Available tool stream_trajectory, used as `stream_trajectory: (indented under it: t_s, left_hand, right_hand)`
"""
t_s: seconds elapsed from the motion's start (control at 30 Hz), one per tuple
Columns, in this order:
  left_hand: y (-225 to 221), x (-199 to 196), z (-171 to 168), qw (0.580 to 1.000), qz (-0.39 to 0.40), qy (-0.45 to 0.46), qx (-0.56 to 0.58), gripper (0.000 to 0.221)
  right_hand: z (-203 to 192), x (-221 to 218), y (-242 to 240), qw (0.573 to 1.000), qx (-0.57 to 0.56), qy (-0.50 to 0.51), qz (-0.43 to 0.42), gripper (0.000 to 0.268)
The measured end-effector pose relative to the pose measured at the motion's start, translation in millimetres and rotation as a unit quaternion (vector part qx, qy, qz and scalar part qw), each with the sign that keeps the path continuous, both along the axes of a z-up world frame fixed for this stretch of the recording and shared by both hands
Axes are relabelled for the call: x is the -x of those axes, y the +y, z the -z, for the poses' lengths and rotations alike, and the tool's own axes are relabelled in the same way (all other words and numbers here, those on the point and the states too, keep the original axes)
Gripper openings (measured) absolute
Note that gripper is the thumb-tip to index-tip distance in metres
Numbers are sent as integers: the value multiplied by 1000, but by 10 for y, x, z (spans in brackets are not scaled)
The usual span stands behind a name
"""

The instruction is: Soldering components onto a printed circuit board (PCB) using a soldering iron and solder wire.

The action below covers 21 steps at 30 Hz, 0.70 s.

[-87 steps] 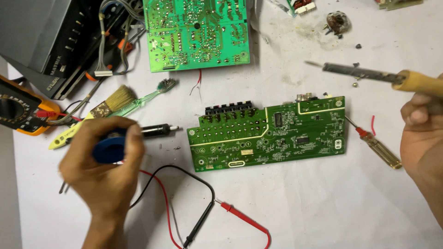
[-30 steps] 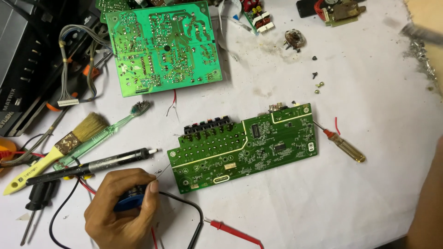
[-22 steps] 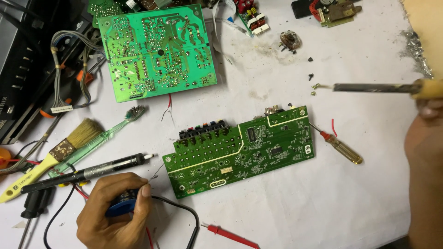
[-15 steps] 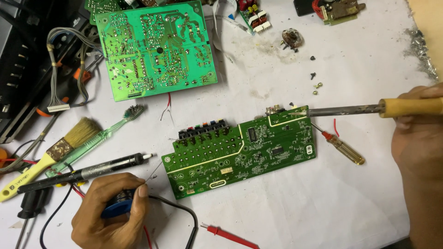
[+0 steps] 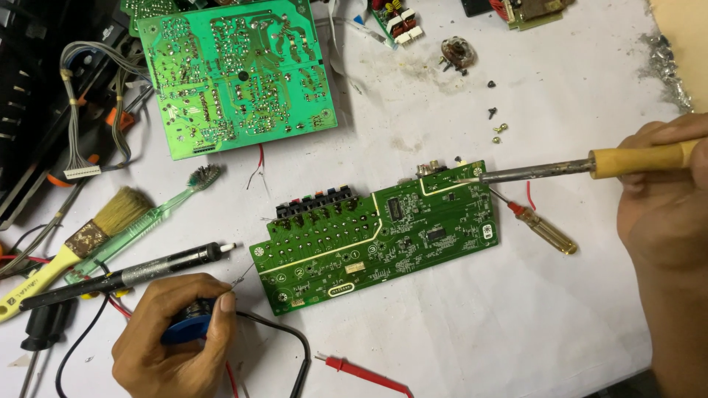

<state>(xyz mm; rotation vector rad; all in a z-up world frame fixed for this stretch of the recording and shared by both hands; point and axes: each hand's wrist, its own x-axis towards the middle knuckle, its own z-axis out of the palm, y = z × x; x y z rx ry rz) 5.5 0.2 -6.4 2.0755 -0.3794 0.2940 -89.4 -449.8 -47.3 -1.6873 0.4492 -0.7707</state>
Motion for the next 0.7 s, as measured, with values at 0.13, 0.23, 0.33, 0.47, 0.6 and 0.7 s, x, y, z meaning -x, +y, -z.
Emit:
stream_trajectory:
  t_s: [0.13,0.23,0.33,0.47,0.6,0.7]
  left_hand:
    - [-15,-3,-24,1000,0,-5,-9,8]
    - [-1,-8,-23,1000,5,-6,-10,7]
    - [13,-13,-21,1000,16,-7,-14,6]
    - [12,-2,-12,999,-1,15,-29,7]
    - [-68,9,-111,998,-36,17,-57,7]
    - [-122,27,-200,996,-43,31,-72,6]
  right_hand:
    - [-62,-51,82,999,37,-3,-7,30]
    - [-73,-80,77,998,54,4,-29,28]
    - [-123,-140,157,999,24,-4,-28,29]
    - [-101,-234,250,999,-47,-5,-5,69]
    - [-295,-366,698,963,218,-70,-144,22]
    - [-257,-363,781,935,265,-89,-218,18]
